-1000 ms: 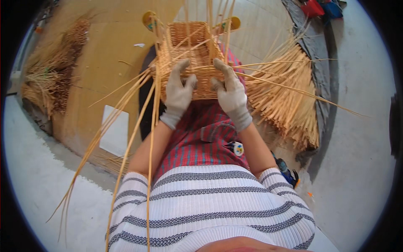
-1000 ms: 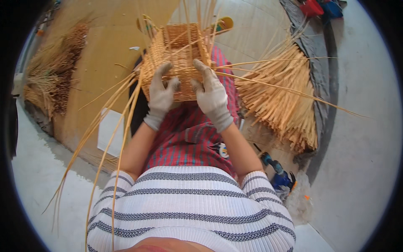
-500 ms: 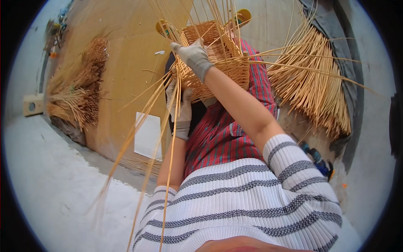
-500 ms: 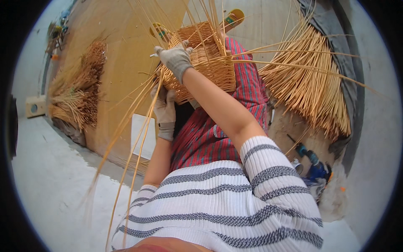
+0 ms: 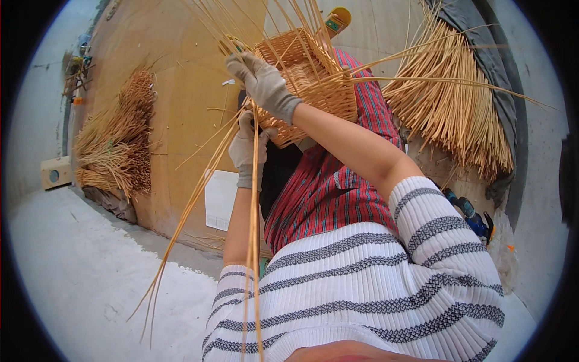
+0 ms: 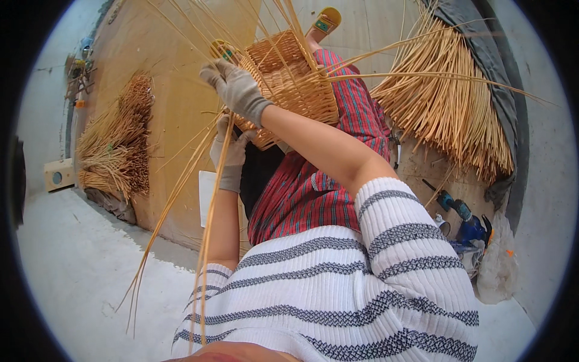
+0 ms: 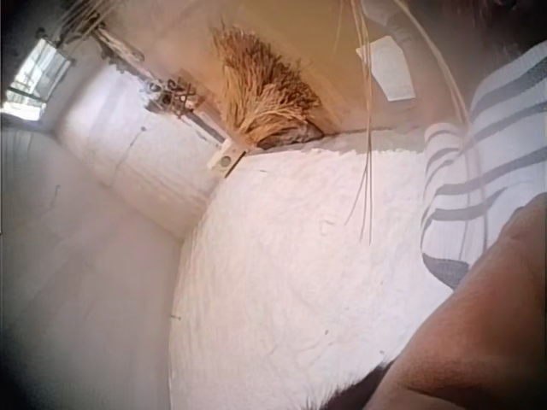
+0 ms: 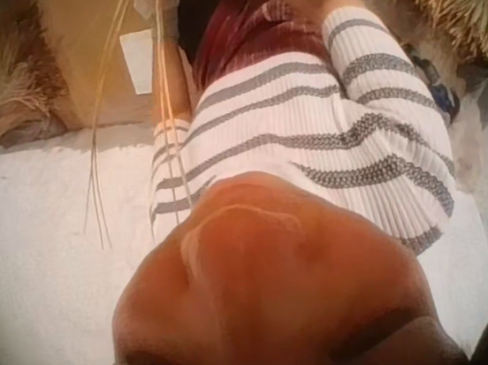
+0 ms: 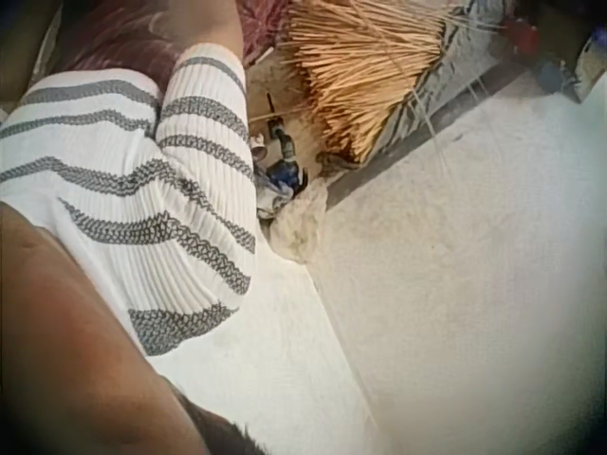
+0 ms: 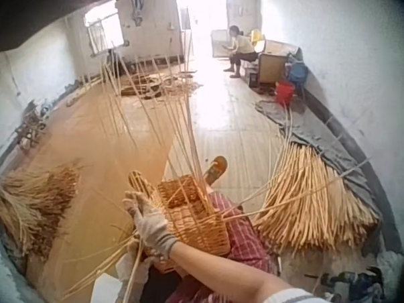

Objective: Measure and weave a rectangular wicker or willow basket using traditional handcraft techniques.

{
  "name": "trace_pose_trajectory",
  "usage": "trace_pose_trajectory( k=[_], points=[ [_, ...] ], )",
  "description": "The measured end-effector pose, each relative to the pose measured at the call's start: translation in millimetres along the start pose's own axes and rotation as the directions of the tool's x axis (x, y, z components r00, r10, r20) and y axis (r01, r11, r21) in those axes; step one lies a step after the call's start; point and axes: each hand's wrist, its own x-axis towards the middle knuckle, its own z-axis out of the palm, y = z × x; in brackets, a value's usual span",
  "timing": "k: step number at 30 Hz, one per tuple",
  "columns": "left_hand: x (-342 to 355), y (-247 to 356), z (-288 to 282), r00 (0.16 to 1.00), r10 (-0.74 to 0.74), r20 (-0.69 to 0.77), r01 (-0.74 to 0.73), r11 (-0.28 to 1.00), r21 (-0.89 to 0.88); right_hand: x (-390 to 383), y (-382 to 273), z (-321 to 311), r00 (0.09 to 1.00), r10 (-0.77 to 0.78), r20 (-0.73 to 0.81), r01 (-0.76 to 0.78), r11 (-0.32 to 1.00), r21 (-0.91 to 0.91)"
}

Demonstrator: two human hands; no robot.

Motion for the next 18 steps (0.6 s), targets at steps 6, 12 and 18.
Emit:
trace_pose_trajectory(
  k=[6, 12, 18],
  points=[
    [1.4, -7.9, 6.5, 0.999, 0.036, 0.037, -0.034, 0.997, -0.068, -0.6, -36.5, -7.2, 0.769, -0.635, -0.074, 0.55, 0.717, -0.429],
    [1.6, -4.3, -3.2, 1.0, 0.007, 0.0, -0.007, 1.0, 0.025, -52.3, -57.5, -66.6, 0.97, -0.218, -0.105, 0.242, 0.904, 0.354],
    [-10.7, 38.6, 3.1, 0.935, 0.222, -0.275, -0.249, 0.966, -0.065, -75.9, 11.7, -124.8, 0.977, 0.035, -0.211, 0.11, 0.763, 0.636]
  ],
)
